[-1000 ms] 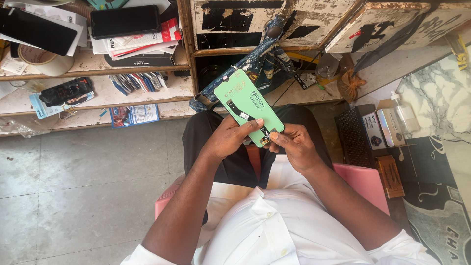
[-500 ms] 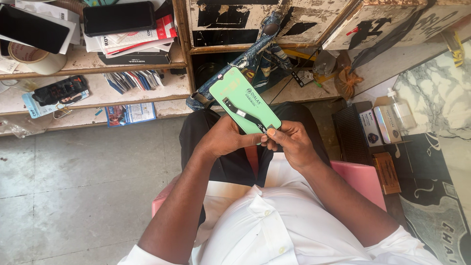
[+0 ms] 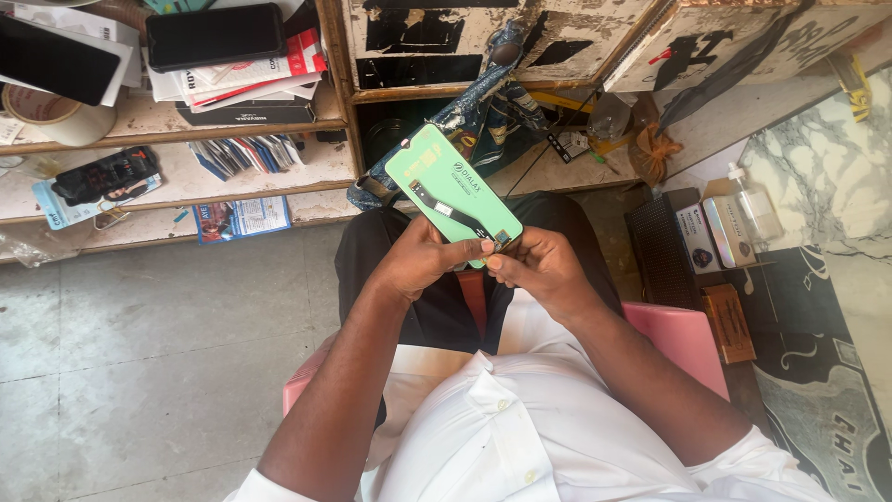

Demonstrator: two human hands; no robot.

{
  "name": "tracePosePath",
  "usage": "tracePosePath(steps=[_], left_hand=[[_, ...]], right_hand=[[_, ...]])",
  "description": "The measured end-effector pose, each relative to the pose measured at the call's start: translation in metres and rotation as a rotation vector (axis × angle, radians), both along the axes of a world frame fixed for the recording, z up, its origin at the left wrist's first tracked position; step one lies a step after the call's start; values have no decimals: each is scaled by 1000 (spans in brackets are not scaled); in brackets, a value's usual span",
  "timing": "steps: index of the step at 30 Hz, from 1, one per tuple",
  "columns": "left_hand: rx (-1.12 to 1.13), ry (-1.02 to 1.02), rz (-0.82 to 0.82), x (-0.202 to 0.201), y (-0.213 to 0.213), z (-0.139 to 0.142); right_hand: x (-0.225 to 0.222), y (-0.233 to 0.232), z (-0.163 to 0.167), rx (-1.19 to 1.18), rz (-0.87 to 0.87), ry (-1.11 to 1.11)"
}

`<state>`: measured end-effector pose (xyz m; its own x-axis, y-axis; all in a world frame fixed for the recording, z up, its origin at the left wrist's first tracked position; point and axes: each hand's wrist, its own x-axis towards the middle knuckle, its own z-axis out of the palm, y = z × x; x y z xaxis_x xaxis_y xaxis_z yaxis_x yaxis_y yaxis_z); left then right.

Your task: The person removes the back cover of a smartphone, uses a red utility knife to scrape adhesive from the frame, and cleans the edges with a purple toothbrush. The person then handles a green phone case and a small connector cable.

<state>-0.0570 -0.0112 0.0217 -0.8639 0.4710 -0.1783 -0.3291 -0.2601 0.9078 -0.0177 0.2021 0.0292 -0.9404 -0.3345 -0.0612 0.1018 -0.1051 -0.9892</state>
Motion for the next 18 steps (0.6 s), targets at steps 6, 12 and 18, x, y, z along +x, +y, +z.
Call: tracePosePath(steps=[6,12,18], left_hand=[[-40,-29,15,1,4,0],[-8,34,9,4,8,-2],[4,97,108,1,13,-4]], right_hand=[[0,-2,-4,21,-38,-68],[1,0,-10,-26,-44,-93],[-2,0,-8,-27,-42,-73]])
